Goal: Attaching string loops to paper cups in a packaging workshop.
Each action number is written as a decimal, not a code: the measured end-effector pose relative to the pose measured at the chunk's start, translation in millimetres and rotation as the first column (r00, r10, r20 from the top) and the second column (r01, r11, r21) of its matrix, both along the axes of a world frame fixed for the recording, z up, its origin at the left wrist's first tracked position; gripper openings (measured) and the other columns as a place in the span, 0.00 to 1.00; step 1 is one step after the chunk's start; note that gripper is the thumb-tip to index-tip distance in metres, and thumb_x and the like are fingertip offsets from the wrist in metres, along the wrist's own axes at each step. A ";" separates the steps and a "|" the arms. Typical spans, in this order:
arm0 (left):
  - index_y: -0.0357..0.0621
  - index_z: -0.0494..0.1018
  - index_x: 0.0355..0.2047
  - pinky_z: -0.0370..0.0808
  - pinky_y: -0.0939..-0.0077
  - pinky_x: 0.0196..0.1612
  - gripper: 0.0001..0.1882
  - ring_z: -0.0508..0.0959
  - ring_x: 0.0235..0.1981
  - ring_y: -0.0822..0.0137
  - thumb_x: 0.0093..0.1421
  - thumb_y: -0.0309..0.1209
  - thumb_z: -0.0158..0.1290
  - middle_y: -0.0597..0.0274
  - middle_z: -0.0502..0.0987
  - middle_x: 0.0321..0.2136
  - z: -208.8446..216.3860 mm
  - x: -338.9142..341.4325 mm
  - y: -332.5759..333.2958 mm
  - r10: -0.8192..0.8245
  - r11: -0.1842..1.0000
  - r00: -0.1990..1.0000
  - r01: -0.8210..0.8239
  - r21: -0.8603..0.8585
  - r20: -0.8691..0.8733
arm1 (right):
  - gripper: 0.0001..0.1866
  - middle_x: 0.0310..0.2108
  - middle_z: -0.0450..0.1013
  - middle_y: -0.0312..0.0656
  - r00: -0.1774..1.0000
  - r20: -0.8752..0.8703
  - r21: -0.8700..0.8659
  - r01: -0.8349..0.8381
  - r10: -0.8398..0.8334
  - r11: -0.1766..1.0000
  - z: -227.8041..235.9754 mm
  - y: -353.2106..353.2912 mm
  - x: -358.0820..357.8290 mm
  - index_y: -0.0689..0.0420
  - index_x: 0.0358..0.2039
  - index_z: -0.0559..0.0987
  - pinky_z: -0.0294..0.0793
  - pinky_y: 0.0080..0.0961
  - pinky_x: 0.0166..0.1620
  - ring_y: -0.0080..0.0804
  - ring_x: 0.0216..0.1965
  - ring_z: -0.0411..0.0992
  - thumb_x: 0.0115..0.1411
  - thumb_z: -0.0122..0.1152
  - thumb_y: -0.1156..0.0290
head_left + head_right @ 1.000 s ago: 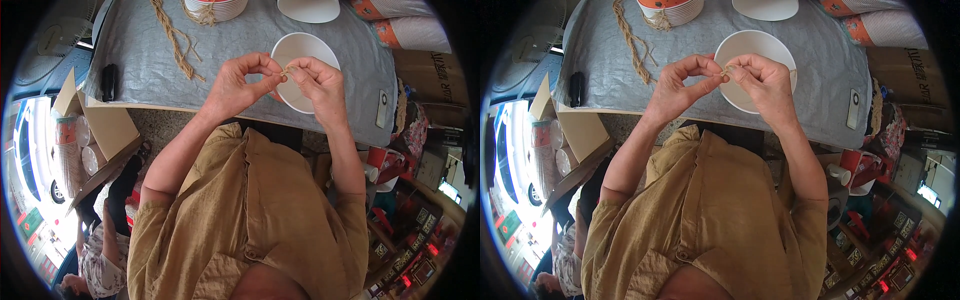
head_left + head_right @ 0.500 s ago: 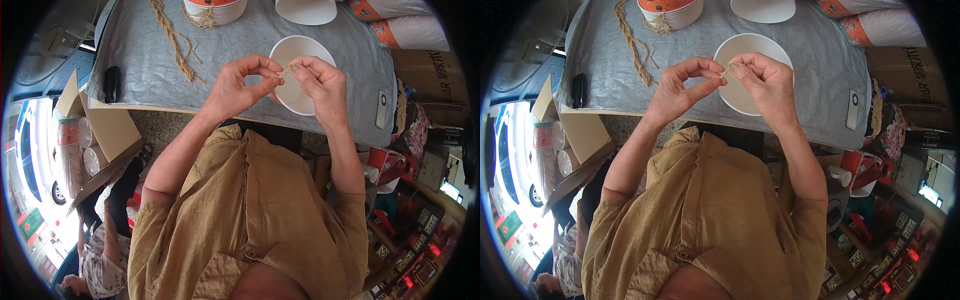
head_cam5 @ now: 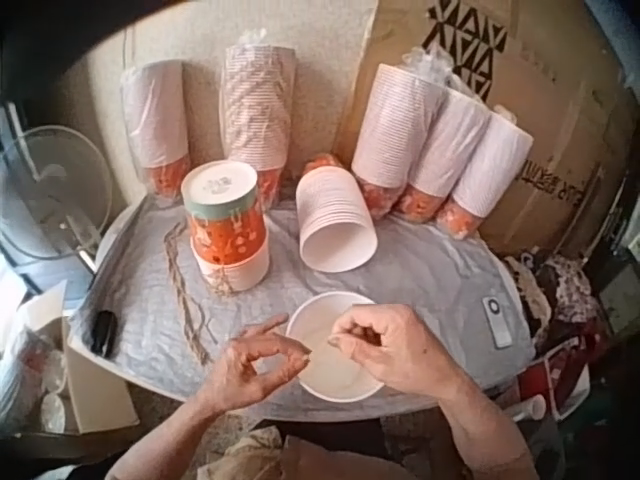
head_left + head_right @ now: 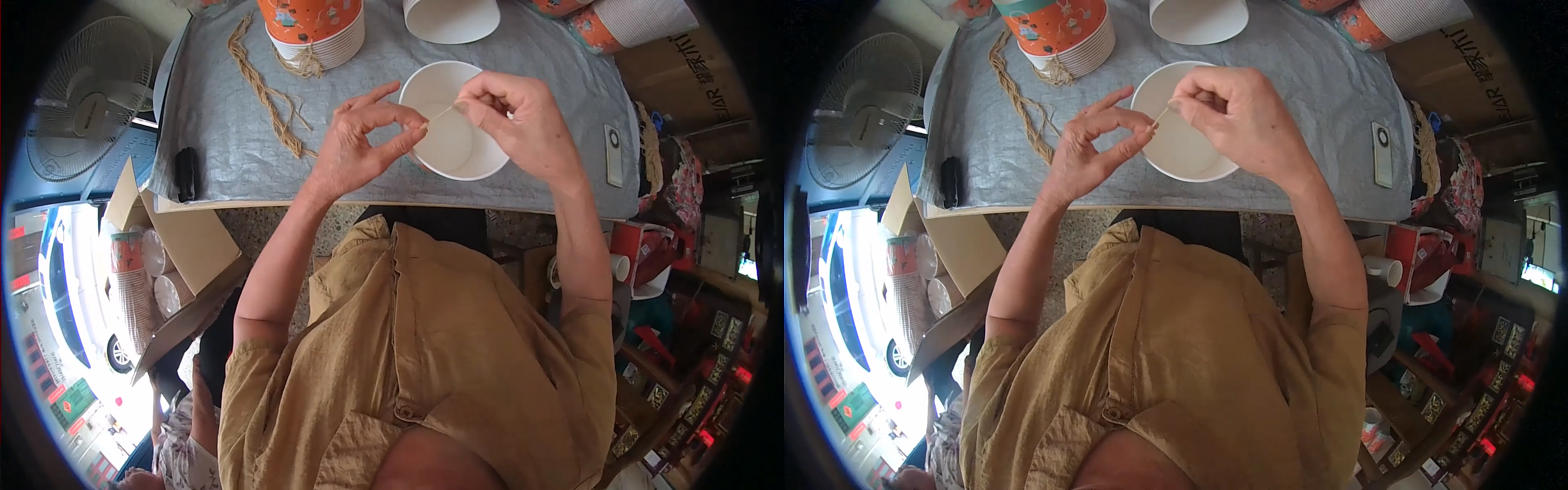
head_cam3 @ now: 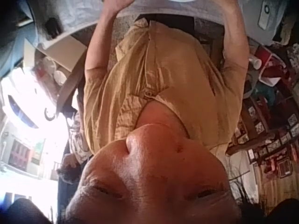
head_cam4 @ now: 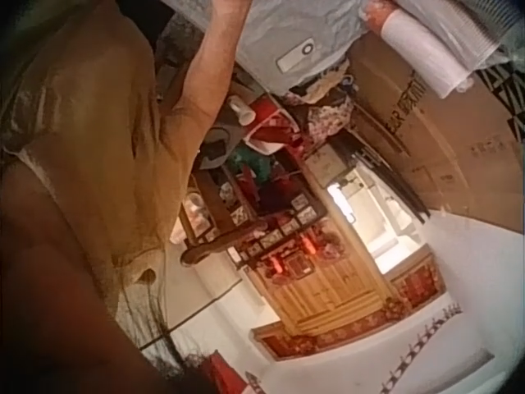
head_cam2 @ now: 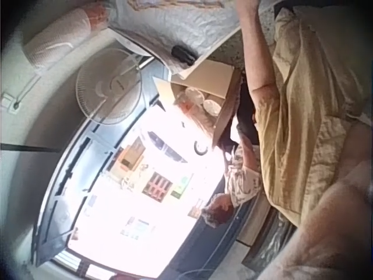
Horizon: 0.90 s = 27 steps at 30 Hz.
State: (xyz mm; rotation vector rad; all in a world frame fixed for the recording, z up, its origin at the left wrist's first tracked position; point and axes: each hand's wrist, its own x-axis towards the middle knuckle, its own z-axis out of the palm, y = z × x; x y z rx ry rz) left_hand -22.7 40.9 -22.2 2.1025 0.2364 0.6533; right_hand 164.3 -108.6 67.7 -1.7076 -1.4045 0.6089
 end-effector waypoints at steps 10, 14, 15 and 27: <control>0.43 0.84 0.39 0.75 0.63 0.53 0.07 0.82 0.43 0.61 0.60 0.29 0.64 0.61 0.84 0.39 9.3 1.8 -15.3 -0.083 0.991 0.995 0.077 0.105 0.047 | 0.04 0.26 0.77 0.33 0.990 0.069 0.199 0.105 -0.121 0.974 22.3 -7.3 9.9 0.65 0.34 0.80 0.71 0.18 0.32 0.14 0.28 0.71 0.63 0.62 0.77; 0.41 0.83 0.41 0.78 0.74 0.39 0.08 0.81 0.36 0.67 0.64 0.30 0.62 0.60 0.81 0.34 21.0 5.7 -29.1 -0.091 0.986 0.996 0.091 -0.142 0.010 | 0.04 0.24 0.76 0.38 0.986 0.169 0.294 -0.043 -0.007 0.955 33.7 27.4 -1.5 0.65 0.32 0.79 0.74 0.21 0.34 0.21 0.26 0.72 0.61 0.63 0.78; 0.39 0.83 0.41 0.79 0.75 0.36 0.09 0.81 0.36 0.69 0.64 0.31 0.62 0.59 0.80 0.33 21.0 5.6 -30.2 -0.069 0.971 0.997 0.071 -0.229 0.017 | 0.04 0.27 0.76 0.40 0.980 0.198 0.250 -0.069 0.019 0.966 39.0 35.6 -7.1 0.63 0.35 0.80 0.75 0.23 0.37 0.23 0.29 0.74 0.60 0.64 0.76; 0.35 0.81 0.45 0.77 0.78 0.46 0.12 0.78 0.38 0.74 0.70 0.31 0.55 0.64 0.77 0.40 35.0 1.3 -50.2 0.302 0.413 0.873 0.243 -0.878 0.383 | 0.67 0.73 0.51 0.51 0.964 -0.233 0.539 0.238 -0.129 0.808 -14.0 -24.4 35.9 0.62 0.74 0.49 0.53 0.46 0.72 0.46 0.74 0.51 0.47 0.76 0.37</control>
